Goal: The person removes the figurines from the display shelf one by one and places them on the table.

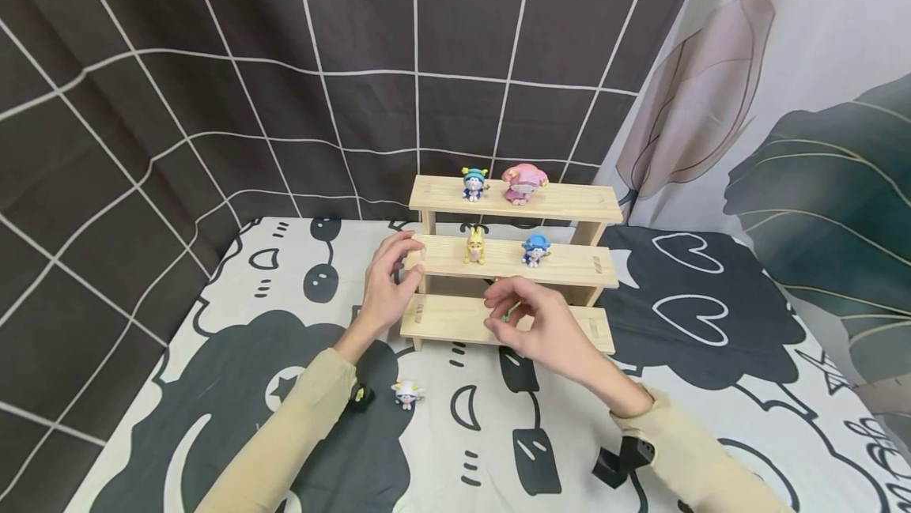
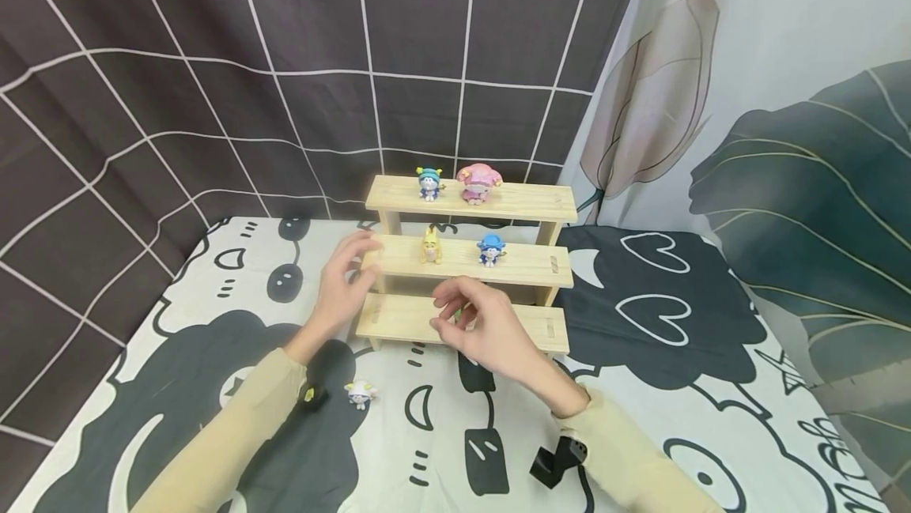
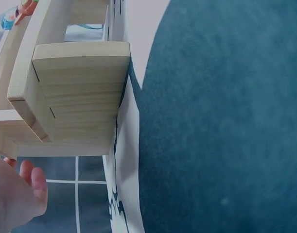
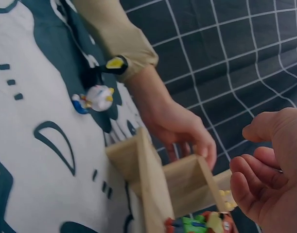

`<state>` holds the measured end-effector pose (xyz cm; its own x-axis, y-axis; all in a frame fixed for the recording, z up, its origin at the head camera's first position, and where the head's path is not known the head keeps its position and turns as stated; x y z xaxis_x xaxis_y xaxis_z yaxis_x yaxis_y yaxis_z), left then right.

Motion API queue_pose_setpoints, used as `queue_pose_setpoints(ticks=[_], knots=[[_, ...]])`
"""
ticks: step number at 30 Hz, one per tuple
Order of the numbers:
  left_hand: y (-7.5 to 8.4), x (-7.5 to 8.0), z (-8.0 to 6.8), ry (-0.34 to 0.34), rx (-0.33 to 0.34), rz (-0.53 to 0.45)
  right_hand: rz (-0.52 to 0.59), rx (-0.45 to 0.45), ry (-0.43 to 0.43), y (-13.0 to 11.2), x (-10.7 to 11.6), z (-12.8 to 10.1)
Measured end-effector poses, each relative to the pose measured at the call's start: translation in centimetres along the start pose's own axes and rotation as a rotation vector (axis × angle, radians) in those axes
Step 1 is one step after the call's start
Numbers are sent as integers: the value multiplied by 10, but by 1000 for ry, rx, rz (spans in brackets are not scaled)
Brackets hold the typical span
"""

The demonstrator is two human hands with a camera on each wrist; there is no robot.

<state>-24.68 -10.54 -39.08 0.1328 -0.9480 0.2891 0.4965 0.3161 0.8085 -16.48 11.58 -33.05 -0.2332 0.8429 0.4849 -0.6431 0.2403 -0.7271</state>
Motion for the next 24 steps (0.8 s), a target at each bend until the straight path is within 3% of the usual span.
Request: queue_pose_setpoints(ticks=[24], knots=[[2, 0, -1, -5, -9, -6, -88, -21, 105, -3, 44, 20]])
Point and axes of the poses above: each hand's wrist, its own z-axis towards the middle knuckle, its own x-axis out of the back of the hand, y = z × x, the point moved 6 cm from there along z, towards the middle knuckle, and after that the axes turned 3 degrees about x, right-handed, at the moved point
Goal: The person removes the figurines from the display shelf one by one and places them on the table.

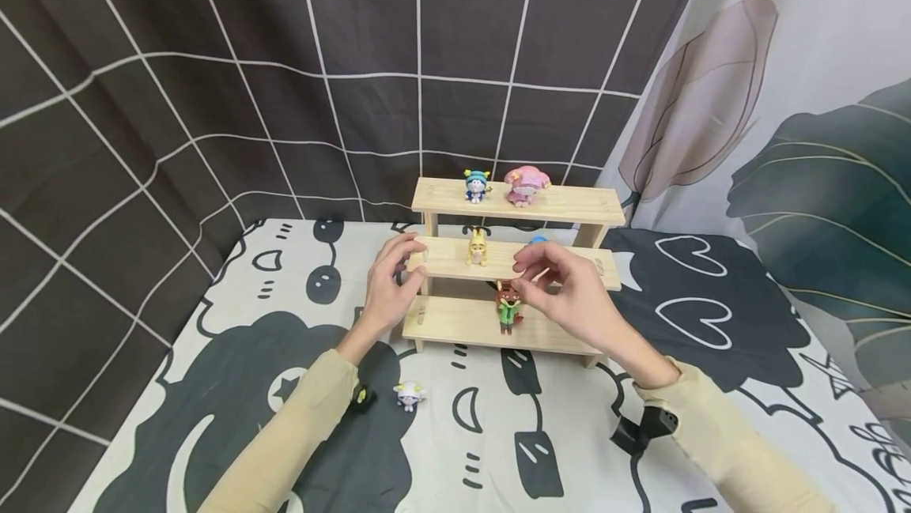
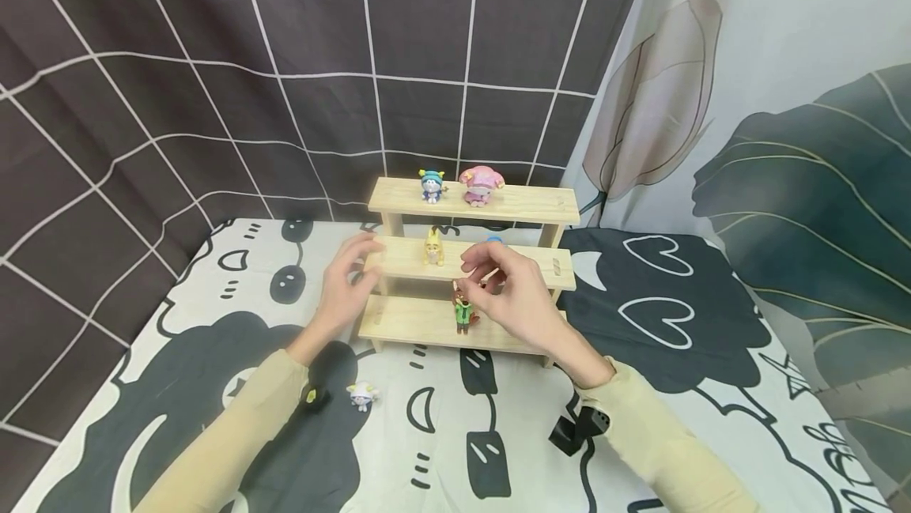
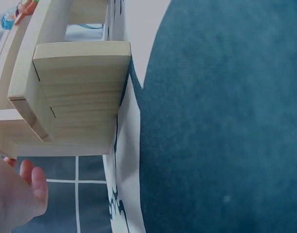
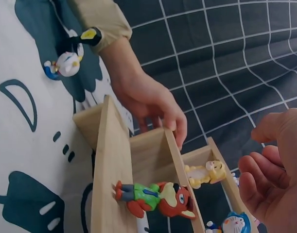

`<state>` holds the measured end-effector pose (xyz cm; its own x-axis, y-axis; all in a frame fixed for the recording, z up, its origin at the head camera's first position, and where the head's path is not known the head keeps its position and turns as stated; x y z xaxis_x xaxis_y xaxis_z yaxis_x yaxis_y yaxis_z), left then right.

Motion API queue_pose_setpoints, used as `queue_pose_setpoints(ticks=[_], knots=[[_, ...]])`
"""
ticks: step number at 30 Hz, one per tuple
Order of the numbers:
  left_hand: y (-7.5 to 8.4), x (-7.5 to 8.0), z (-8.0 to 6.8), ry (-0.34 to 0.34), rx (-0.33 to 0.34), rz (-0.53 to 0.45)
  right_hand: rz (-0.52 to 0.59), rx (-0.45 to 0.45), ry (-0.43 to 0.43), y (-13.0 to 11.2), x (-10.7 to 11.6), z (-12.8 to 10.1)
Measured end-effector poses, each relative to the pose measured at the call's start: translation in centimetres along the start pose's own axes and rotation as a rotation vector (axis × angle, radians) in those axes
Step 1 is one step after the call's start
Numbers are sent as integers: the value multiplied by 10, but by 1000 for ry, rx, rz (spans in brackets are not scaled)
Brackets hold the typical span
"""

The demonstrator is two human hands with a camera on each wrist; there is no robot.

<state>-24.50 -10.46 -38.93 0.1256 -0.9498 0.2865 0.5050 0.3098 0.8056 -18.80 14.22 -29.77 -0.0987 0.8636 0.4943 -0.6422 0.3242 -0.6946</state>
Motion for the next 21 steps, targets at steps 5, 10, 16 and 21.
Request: queue_pose_setpoints(ticks=[5, 10, 16, 21], knots=[[-1, -1, 0, -2, 2, -5, -24, 5, 26, 4, 7, 5], [-1, 0, 0, 3, -1, -7, -49, 10, 61, 9, 17, 11], [-1, 0, -1, 6, -18, 2, -64, -12, 84, 14, 26, 19], [-2, 0, -2, 4, -22, 3, -73, -38, 99, 18, 33, 26]])
Point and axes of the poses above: each hand's wrist, its own z-axis towards the middle knuckle, its own x-axis out of the back of the hand, y = z × x, the point moved 6 cm from there along z, towards the middle knuckle, and after that the axes turned 3 degrees about x, right-handed, at the moved point
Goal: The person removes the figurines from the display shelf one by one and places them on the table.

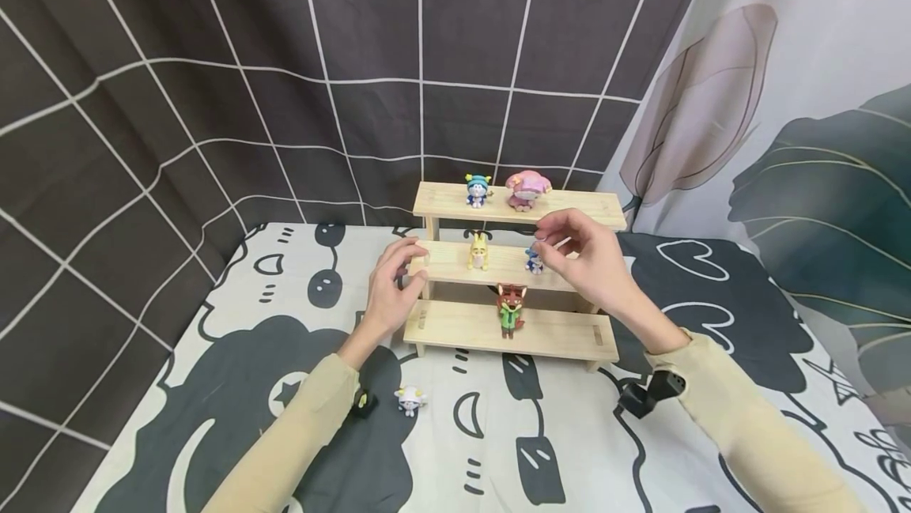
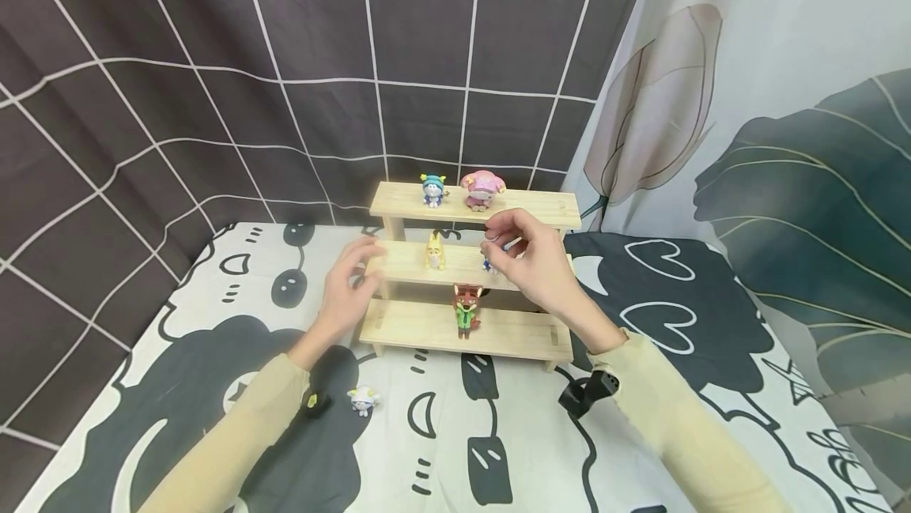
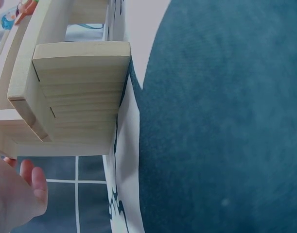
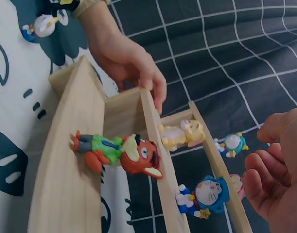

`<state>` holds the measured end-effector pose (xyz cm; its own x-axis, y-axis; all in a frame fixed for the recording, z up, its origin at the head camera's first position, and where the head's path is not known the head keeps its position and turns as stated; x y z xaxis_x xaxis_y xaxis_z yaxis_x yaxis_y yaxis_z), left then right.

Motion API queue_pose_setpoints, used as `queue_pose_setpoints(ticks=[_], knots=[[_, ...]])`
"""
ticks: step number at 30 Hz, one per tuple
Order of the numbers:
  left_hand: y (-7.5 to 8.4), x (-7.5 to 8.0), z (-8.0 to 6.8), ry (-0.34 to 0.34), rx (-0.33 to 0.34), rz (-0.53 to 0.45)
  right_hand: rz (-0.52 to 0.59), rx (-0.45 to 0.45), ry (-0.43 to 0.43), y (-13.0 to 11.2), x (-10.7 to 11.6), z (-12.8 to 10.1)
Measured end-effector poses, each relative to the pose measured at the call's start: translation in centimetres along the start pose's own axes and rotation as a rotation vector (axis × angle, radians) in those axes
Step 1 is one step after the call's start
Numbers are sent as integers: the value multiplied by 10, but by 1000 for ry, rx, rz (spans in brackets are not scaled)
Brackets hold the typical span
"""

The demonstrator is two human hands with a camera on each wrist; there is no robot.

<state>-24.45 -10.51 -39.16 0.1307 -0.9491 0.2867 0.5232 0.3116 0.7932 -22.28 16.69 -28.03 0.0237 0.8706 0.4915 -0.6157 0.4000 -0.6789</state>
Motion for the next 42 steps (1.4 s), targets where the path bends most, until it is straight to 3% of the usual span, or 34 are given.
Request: queue_pose_setpoints(ticks=[21, 34, 42], knots=[[1, 0, 0, 7, -4, 8, -38, -21, 48, 10, 12, 20], [1, 0, -2, 6, 5, 6, -122, -29, 66, 19, 19, 28], [1, 0, 0, 6, 4, 10, -103, -47, 94, 25, 23, 34]])
Point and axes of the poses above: each hand's wrist, its own z-axis towards the middle knuckle, its own x-axis out of the back of the hand, y = z × x, the point moved 6 cm from there along z, towards the middle knuckle, and after that the axes turned 3 degrees about x, right-handed, at the moved point
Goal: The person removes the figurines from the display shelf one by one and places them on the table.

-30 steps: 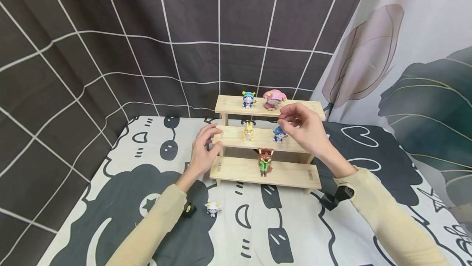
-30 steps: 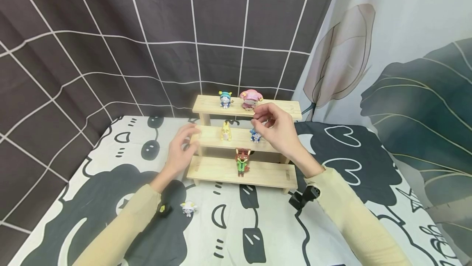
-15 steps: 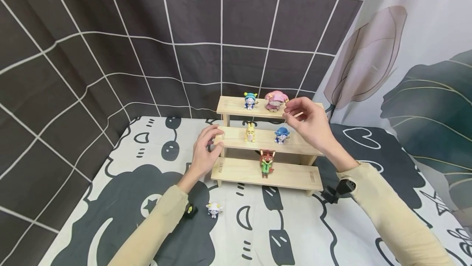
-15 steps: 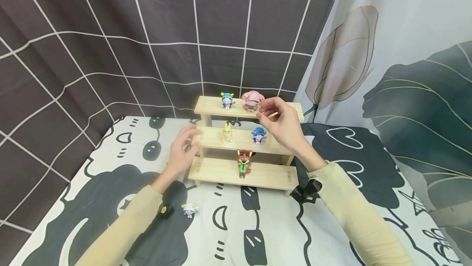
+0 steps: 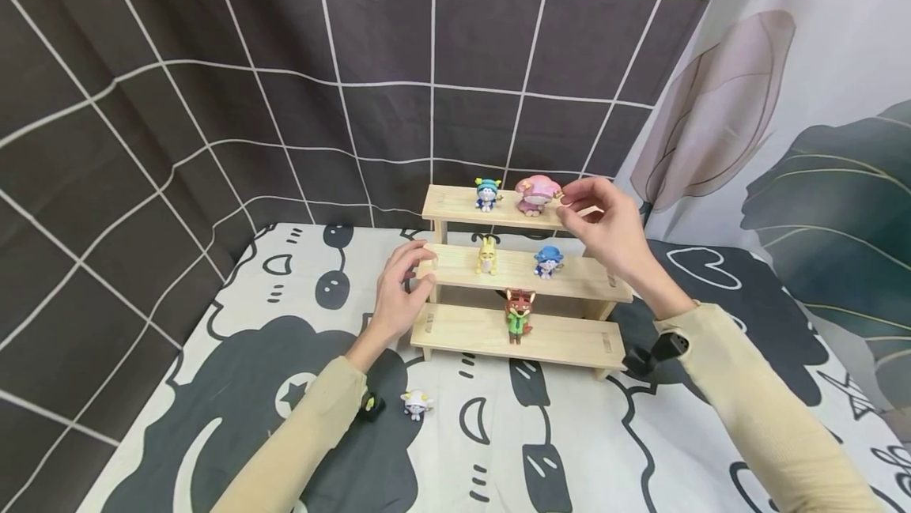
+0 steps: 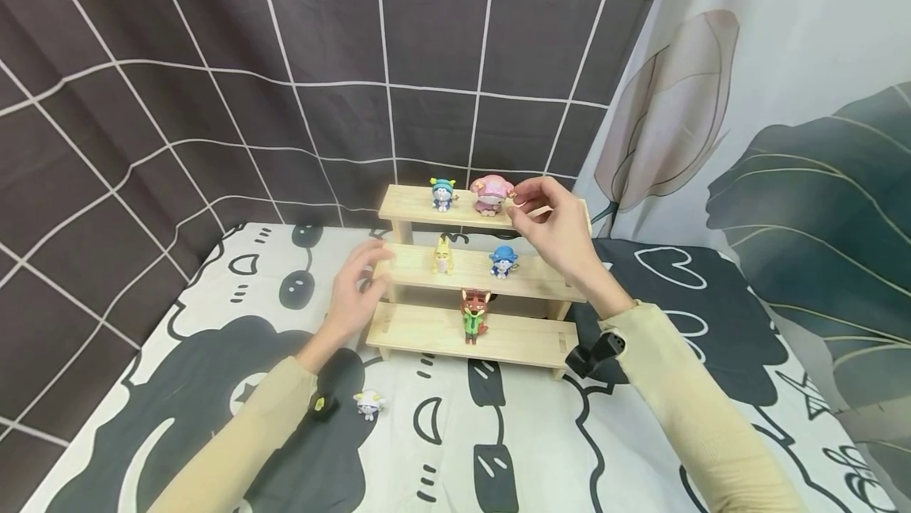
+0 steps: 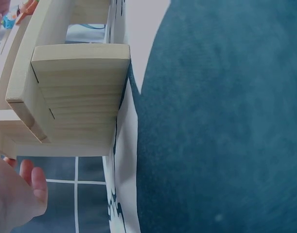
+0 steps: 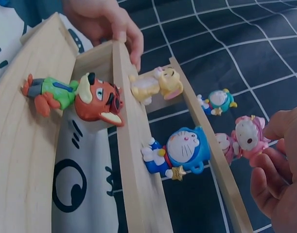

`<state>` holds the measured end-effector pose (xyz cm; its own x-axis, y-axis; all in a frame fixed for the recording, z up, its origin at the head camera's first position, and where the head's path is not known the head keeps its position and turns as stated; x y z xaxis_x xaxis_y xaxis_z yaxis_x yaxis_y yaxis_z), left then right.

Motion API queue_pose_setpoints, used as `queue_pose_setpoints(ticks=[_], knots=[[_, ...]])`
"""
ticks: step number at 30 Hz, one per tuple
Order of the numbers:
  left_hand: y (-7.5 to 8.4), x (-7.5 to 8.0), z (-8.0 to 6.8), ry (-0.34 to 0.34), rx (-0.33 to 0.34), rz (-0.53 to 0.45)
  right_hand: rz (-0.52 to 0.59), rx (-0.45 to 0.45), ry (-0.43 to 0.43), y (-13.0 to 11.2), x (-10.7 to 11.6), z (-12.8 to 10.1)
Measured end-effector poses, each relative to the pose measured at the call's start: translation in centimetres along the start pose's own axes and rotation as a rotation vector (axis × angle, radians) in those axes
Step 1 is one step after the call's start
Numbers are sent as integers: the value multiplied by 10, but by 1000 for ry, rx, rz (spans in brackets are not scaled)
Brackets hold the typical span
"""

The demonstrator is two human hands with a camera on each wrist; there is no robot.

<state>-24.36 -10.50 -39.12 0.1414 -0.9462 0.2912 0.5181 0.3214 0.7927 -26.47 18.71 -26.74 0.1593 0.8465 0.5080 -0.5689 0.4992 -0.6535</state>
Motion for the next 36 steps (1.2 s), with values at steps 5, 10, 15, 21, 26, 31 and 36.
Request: queue_pose_setpoints(ticks=[5, 10, 15, 21, 26, 31, 36], knots=[[-2, -1, 1, -7, -1, 4, -1, 4, 7, 4, 1, 3], [-2, -1, 1, -2, 2, 4, -17, -1, 17, 7, 0, 7], [-1, -1, 1, -3, 4, 10, -23, -2, 10, 8, 0, 10], [-2, -1, 2, -1, 2, 9, -27, -11, -12, 12, -4, 14], [-2, -1, 2, -6, 8, 2, -32, -15, -14, 13, -7, 17], [0, -1, 1, -3, 6, 5, -18, -24, -18, 16, -11, 20], [2, -1, 1, -2, 5, 3, 9, -5, -33, 15, -15, 23]])
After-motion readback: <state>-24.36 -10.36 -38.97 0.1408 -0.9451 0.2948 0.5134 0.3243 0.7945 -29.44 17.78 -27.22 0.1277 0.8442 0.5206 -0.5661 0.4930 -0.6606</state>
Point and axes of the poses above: each hand's wrist, its own z-axis towards the middle knuckle, its own x-axis out of the back of the hand, y = z × x, the point moved 6 cm from there along z, towards the middle knuckle, and after that the axes turned 3 degrees about x, right-handed, at the moved point
